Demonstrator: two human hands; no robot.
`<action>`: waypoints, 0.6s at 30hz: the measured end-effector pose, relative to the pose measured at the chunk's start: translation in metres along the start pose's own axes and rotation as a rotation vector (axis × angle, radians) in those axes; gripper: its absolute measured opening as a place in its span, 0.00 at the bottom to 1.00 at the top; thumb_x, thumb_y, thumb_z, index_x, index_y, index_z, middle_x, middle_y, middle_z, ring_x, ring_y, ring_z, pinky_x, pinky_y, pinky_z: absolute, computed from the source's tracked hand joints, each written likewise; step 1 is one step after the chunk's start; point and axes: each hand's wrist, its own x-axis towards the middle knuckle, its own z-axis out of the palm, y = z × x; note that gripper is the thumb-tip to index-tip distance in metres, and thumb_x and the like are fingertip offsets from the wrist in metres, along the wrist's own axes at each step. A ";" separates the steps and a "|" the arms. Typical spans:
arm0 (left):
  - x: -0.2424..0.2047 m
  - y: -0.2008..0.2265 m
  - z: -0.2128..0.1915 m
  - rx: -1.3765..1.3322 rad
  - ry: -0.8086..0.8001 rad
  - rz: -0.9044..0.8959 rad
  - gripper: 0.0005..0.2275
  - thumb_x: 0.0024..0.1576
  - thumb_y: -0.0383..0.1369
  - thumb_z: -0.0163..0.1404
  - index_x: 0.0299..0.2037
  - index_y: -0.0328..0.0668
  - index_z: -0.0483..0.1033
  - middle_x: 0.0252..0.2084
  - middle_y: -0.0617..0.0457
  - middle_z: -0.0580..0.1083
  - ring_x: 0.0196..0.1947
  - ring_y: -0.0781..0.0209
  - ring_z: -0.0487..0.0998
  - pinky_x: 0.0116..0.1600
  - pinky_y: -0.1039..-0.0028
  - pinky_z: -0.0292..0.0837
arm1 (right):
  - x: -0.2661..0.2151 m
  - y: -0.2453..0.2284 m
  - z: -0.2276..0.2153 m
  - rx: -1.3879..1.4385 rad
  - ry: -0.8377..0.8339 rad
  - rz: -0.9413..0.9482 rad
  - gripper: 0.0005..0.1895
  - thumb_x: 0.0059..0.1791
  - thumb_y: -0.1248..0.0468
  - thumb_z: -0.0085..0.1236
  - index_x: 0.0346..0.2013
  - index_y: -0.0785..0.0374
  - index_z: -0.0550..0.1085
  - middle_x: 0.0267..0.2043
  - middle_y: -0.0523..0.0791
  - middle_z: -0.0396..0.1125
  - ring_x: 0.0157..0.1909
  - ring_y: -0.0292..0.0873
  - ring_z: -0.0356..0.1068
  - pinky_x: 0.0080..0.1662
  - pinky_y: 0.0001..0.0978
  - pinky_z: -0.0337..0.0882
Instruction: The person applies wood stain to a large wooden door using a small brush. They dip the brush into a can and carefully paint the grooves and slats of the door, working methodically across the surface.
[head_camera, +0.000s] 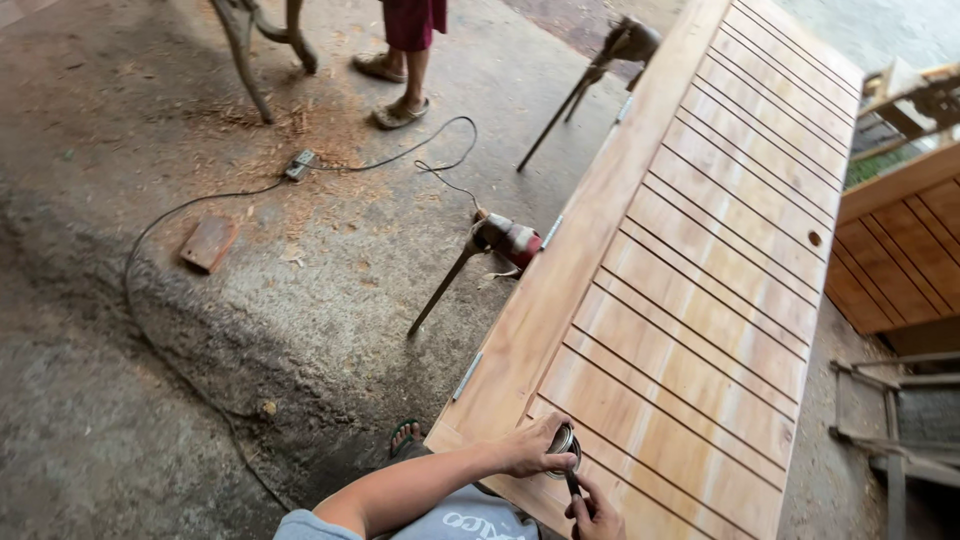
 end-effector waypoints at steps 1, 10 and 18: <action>-0.002 -0.001 0.002 0.015 -0.002 0.023 0.35 0.56 0.54 0.52 0.66 0.37 0.59 0.57 0.33 0.67 0.59 0.37 0.68 0.63 0.55 0.64 | -0.007 0.000 -0.004 -0.020 0.028 -0.023 0.21 0.49 0.66 0.58 0.57 0.53 0.76 0.21 0.49 0.77 0.15 0.39 0.70 0.23 0.33 0.69; 0.000 -0.015 0.009 0.117 0.034 0.205 0.34 0.57 0.49 0.57 0.65 0.37 0.56 0.58 0.34 0.65 0.60 0.36 0.67 0.64 0.56 0.65 | -0.041 -0.013 0.015 -0.277 0.329 -0.465 0.23 0.48 0.62 0.59 0.60 0.48 0.75 0.30 0.50 0.70 0.29 0.52 0.72 0.35 0.43 0.72; -0.002 0.000 0.011 0.482 0.074 0.306 0.34 0.49 0.45 0.64 0.62 0.41 0.63 0.59 0.41 0.65 0.62 0.39 0.66 0.60 0.55 0.69 | -0.066 0.014 -0.018 -0.231 0.662 -0.197 0.26 0.49 0.58 0.59 0.62 0.54 0.72 0.40 0.52 0.73 0.37 0.54 0.74 0.39 0.42 0.73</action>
